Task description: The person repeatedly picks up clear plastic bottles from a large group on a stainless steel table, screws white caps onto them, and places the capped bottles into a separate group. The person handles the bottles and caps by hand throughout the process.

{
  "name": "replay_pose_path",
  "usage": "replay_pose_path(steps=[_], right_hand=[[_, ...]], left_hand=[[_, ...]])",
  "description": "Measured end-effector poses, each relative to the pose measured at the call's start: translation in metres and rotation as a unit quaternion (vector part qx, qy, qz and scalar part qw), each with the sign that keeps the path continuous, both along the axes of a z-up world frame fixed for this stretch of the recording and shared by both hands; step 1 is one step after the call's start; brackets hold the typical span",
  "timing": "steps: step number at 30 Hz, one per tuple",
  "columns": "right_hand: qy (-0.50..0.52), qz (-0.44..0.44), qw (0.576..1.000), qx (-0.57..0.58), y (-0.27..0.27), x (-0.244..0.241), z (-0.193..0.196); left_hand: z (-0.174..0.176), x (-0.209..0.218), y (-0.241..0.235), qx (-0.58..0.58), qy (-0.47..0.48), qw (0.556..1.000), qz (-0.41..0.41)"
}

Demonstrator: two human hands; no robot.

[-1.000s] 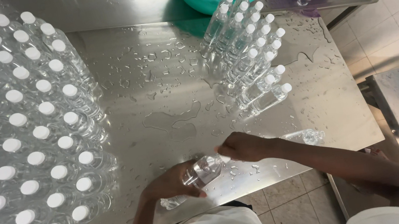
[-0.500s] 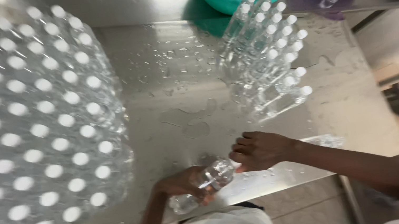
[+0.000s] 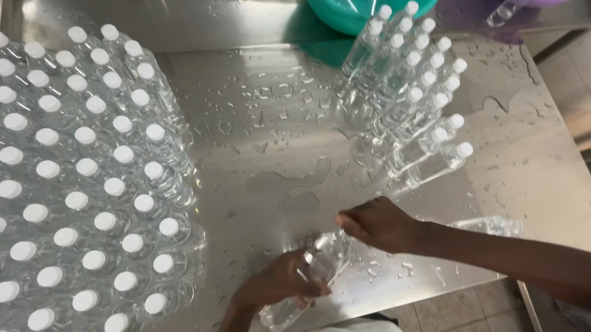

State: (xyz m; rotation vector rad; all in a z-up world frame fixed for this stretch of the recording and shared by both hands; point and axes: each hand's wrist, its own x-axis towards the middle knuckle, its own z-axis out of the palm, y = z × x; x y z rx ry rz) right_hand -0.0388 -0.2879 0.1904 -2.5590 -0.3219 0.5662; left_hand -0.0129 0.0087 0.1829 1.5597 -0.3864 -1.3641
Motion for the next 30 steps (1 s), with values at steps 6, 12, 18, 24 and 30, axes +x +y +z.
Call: replay_pose_path(steps=[6, 12, 18, 24, 30], right_hand=[[-0.505, 0.353, 0.786, -0.052, 0.017, 0.001, 0.062], [-0.523, 0.435, 0.72, 0.133, 0.038, -0.019, 0.087], [-0.337, 0.208, 0.893, 0.216, 0.019, -0.026, 0.005], [0.295, -0.352, 0.878, 0.137, 0.003, 0.003, -0.065], [0.507, -0.25, 0.812, 0.144, -0.01, 0.052, -0.109]], left_hand=[[-0.1, -0.013, 0.002, -0.25, 0.054, 0.961, -0.103], [-0.07, -0.03, -0.012, -0.362, 0.269, 0.855, -0.256], [-0.031, -0.019, 0.003, -0.299, 0.239, 0.912, -0.145], [-0.048, -0.054, -0.048, 0.18, -0.272, 0.945, -0.006], [-0.14, -0.039, -0.065, 0.282, -0.612, 0.735, -0.076]])
